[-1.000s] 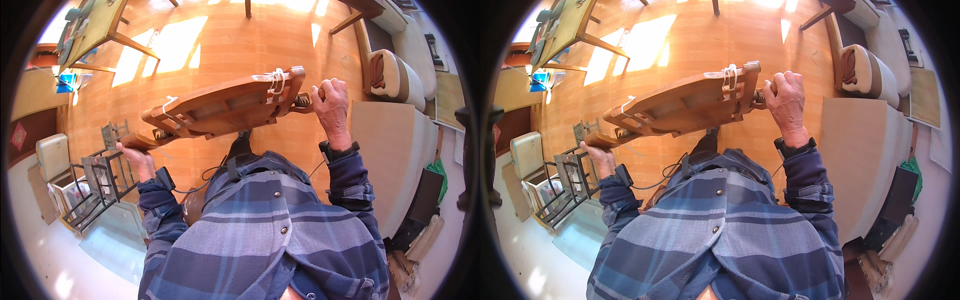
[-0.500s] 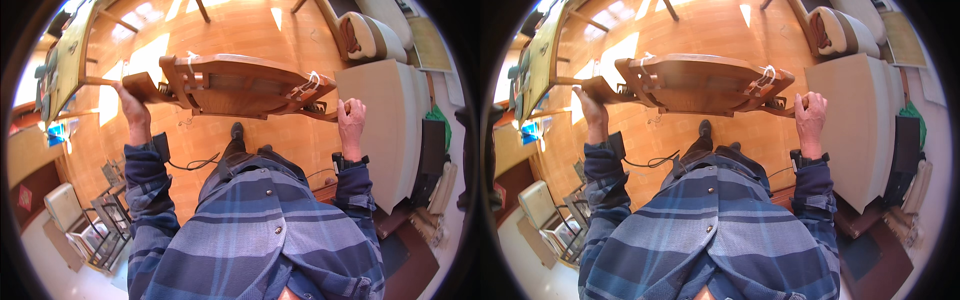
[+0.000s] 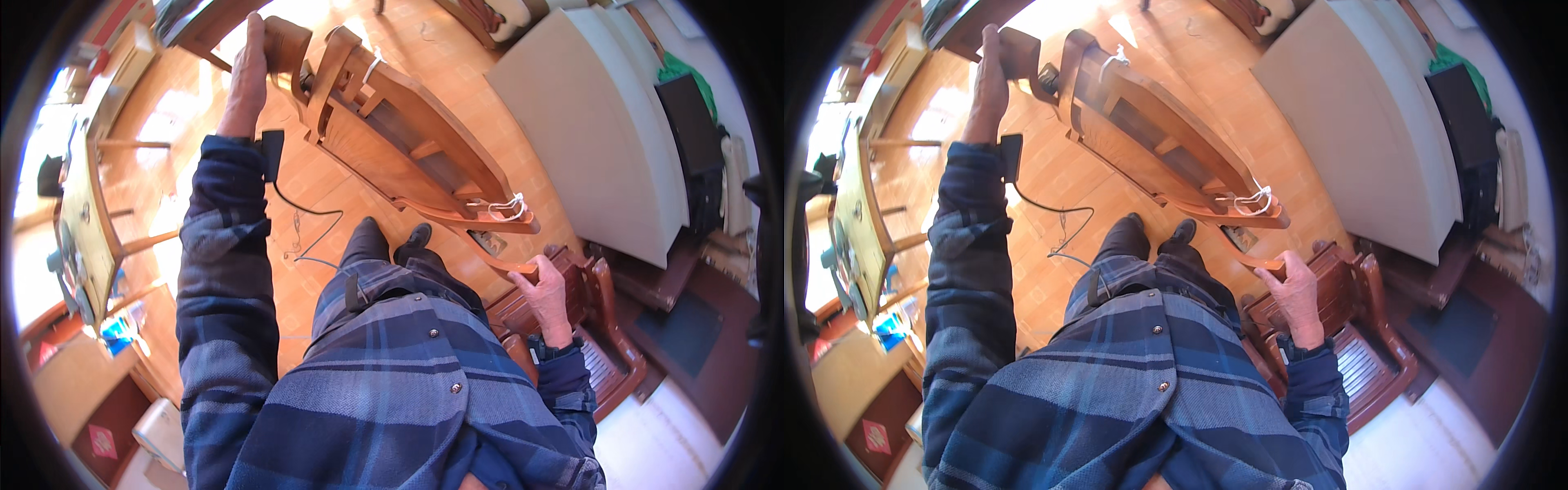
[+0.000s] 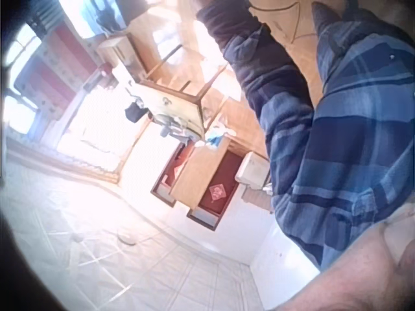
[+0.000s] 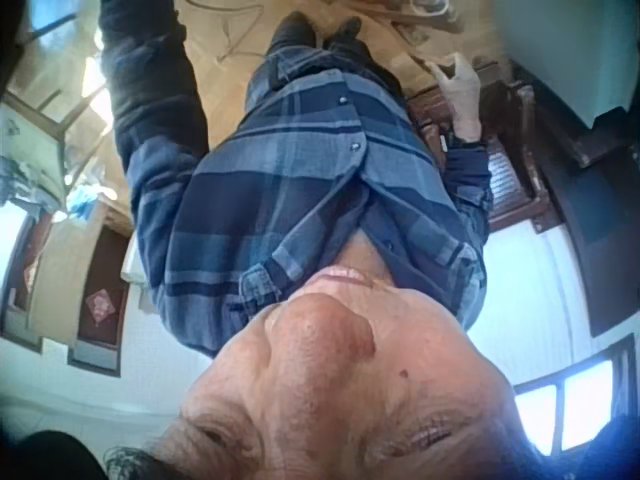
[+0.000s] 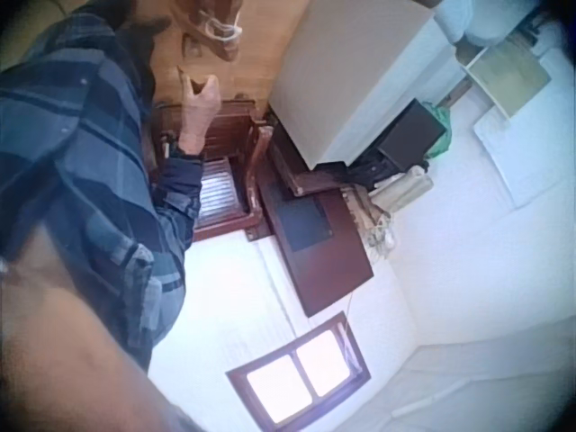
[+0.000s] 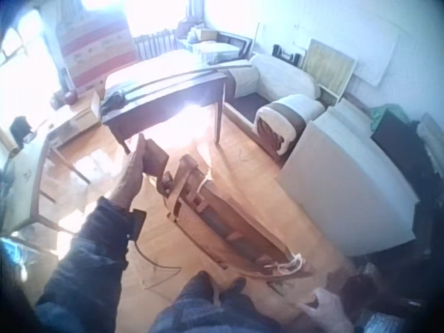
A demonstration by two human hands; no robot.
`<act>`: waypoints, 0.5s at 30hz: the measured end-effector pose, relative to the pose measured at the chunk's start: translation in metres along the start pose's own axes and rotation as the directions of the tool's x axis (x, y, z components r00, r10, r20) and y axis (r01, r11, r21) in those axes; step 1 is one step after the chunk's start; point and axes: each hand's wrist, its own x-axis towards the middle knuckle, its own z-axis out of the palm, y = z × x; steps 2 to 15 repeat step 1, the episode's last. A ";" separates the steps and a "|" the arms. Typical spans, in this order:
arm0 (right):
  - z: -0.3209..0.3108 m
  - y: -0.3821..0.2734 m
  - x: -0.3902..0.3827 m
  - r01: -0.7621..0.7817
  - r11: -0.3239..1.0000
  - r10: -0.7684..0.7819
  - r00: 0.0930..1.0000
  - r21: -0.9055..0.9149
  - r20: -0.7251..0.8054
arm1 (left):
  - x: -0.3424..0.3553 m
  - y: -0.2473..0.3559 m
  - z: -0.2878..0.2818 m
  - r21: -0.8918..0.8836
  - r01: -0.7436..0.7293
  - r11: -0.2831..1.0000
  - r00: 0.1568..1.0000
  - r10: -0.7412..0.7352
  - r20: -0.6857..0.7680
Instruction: The person wipes a wooden chair with a cloth, then retrieves a plastic bag and scissors from a nearby table. They cut a strip from the plastic bag, thread it through the chair's slats, and tie it to secure the chair. The chair is then placed upright.
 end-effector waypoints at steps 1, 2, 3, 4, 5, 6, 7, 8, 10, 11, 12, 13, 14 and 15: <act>0.003 -0.001 -0.007 -0.070 0.996 0.067 0.996 0.052 0.053 | 0.012 0.003 0.016 0.016 0.057 0.998 0.997 -0.058 0.052; 0.003 -0.001 -0.007 -0.070 0.996 0.067 0.996 0.052 0.053 | 0.012 0.003 0.016 0.016 0.057 0.998 0.997 -0.058 0.052; 0.003 -0.001 -0.007 -0.070 0.996 0.067 0.996 0.052 0.053 | 0.012 0.003 0.016 0.016 0.057 0.998 0.997 -0.058 0.052; 0.003 -0.001 -0.007 -0.070 0.996 0.067 0.996 0.052 0.053 | 0.012 0.003 0.016 0.016 0.057 0.998 0.997 -0.058 0.052; 0.003 -0.001 -0.007 -0.070 0.996 0.067 0.996 0.052 0.053 | 0.012 0.003 0.016 0.016 0.057 0.998 0.997 -0.058 0.052; 0.003 -0.001 -0.007 -0.070 0.996 0.067 0.996 0.052 0.053 | 0.012 0.003 0.016 0.016 0.057 0.998 0.997 -0.058 0.052; 0.003 -0.001 -0.007 -0.070 0.996 0.067 0.996 0.052 0.053 | 0.012 0.003 0.016 0.016 0.057 0.998 0.997 -0.058 0.052; 0.003 -0.001 -0.007 -0.070 0.996 0.067 0.996 0.052 0.053 | 0.012 0.003 0.016 0.016 0.057 0.998 0.997 -0.058 0.052; 0.003 -0.001 -0.007 -0.070 0.996 0.067 0.996 0.052 0.053 | 0.012 0.003 0.016 0.016 0.057 0.998 0.997 -0.058 0.052; 0.003 -0.001 -0.007 -0.070 0.996 0.067 0.996 0.052 0.053 | 0.012 0.003 0.016 0.016 0.057 0.998 0.997 -0.058 0.052; 0.003 -0.001 -0.007 -0.070 0.996 0.067 0.996 0.052 0.053 | 0.012 0.003 0.016 0.016 0.057 0.998 0.997 -0.058 0.052; 0.003 -0.001 -0.007 -0.070 0.996 0.067 0.996 0.052 0.053 | 0.012 0.003 0.016 0.016 0.057 0.998 0.997 -0.058 0.052; 0.003 -0.001 -0.007 -0.070 0.996 0.067 0.996 0.052 0.053 | 0.012 0.003 0.016 0.016 0.057 0.998 0.997 -0.058 0.052; 0.003 -0.001 -0.007 -0.070 0.996 0.067 0.996 0.052 0.053 | 0.012 0.003 0.016 0.016 0.057 0.998 0.997 -0.058 0.052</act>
